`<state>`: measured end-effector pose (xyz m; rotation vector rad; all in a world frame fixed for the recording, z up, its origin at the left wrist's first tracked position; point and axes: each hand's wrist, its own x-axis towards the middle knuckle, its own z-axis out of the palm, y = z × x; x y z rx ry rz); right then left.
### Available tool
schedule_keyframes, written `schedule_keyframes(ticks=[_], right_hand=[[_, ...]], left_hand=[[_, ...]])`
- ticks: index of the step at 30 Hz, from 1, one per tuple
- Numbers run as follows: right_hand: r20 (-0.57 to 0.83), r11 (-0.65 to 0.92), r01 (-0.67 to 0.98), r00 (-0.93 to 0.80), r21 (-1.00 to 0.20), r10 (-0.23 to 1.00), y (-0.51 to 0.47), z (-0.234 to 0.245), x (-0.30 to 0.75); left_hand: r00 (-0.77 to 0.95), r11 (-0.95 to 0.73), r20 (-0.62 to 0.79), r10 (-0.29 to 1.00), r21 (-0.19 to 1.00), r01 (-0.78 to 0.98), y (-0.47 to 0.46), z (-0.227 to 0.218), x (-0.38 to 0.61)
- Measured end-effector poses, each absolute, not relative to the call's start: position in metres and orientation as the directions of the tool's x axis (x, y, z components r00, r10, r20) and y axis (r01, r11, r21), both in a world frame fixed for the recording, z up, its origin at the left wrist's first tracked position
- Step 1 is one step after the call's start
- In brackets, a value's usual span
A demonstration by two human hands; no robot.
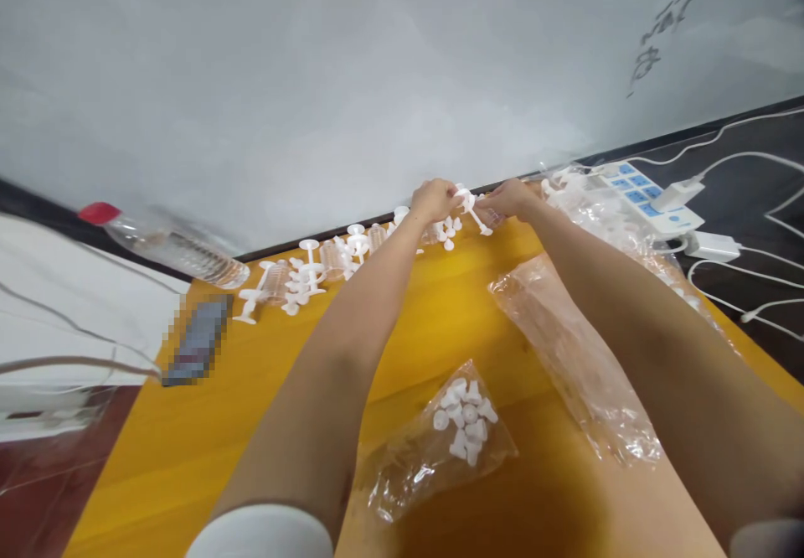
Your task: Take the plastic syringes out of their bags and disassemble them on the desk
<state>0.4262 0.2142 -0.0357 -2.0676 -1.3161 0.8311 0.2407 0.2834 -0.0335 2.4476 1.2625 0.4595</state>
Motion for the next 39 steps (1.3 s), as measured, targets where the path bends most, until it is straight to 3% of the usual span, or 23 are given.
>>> schedule_keyframes(ticks=[3,11,25,34,39], right_hand=[[-0.186,-0.398,0.611,0.381,-0.684,0.906,0.218,-0.041,0.429],[-0.189,-0.35,0.577,0.321,-0.738,0.928,0.223,-0.042,0.43],[-0.215,-0.358,0.641,0.292,-0.679,0.932,0.231,-0.036,0.419],[-0.185,-0.418,0.727,0.382,-0.544,0.905,0.246,-0.037,0.415],[-0.192,-0.433,0.723,0.395,-0.538,0.898,0.248,-0.031,0.413]], left_hand=[[0.533,-0.514,0.092,0.841,0.442,0.735,0.29,-0.043,0.247],[0.543,-0.501,0.052,0.838,0.463,0.731,0.301,-0.052,0.25],[0.531,-0.471,0.073,0.844,0.574,0.669,0.301,-0.053,0.238],[0.516,-0.485,0.141,0.845,0.608,0.628,0.289,-0.029,0.221],[0.499,-0.507,0.202,0.842,0.613,0.607,0.27,0.007,0.196]])
